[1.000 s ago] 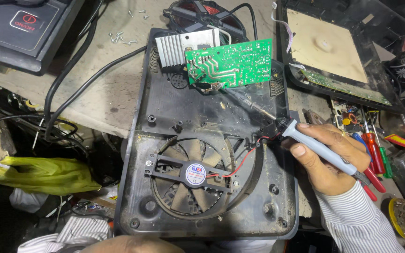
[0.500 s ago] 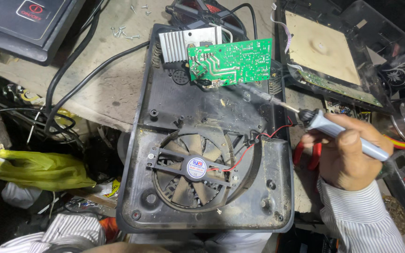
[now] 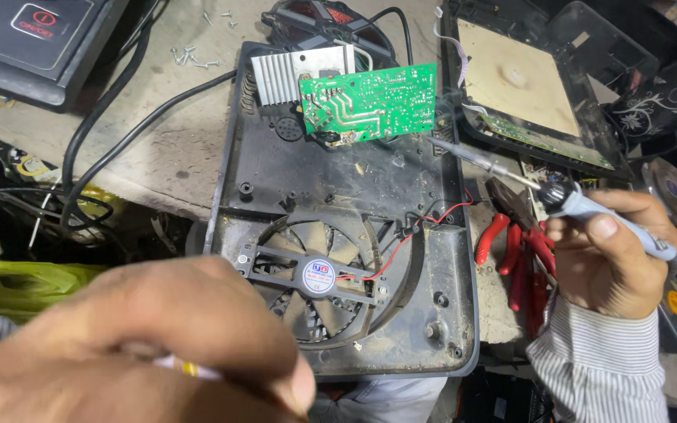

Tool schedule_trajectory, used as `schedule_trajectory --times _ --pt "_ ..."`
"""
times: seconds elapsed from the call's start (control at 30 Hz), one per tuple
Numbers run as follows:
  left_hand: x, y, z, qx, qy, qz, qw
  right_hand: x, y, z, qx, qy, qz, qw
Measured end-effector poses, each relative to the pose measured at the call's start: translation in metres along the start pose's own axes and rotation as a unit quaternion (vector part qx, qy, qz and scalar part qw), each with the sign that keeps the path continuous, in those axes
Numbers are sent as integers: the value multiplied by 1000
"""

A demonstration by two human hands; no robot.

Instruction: The person repairs a green circuit board mounted on an open speaker enclosure. They hold a soldering iron in one hand while feeding solder and positioning components with the other, then lift and reposition the board, use pliers on its parts, and continue soldering connections.

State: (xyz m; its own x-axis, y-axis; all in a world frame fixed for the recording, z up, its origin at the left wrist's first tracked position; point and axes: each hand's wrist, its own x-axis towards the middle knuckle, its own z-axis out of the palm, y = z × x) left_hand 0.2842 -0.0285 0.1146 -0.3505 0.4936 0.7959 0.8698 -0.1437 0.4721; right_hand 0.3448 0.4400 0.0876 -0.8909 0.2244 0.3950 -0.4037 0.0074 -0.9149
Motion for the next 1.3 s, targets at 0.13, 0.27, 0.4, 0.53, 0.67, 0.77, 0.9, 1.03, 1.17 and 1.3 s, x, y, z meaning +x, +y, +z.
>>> schedule_trajectory --times 0.13,0.27,0.4,0.53,0.67,0.77,0.9,1.03,1.17,1.3 --pt "12 -19 -16 90 46 -7 995 -33 4 -47 101 68 -2 993" --pt "15 -67 -15 98 144 -75 982 -49 7 -119 140 101 -10 985" --pt "29 -121 -10 35 184 -124 974 -32 16 -196 195 101 -11 976" --pt "52 -156 -7 -93 136 -143 976 -33 10 -194 230 122 -25 965" --pt "55 -169 -5 -103 99 -117 983 -12 -9 -90 203 112 -48 972" --pt "44 -172 -8 -17 57 -72 996 18 -21 6 108 27 -46 993" --pt "34 -178 -10 7 6 -40 999 54 -22 80 -28 -62 -29 997" --pt "30 -183 -6 47 15 0 999 61 -7 90 -139 -111 -23 984" --pt "28 -183 -6 38 14 -8 999 63 12 79 -140 -128 -18 982" --pt "29 -184 -4 48 -2 -25 999 64 18 72 -142 -130 -17 981"
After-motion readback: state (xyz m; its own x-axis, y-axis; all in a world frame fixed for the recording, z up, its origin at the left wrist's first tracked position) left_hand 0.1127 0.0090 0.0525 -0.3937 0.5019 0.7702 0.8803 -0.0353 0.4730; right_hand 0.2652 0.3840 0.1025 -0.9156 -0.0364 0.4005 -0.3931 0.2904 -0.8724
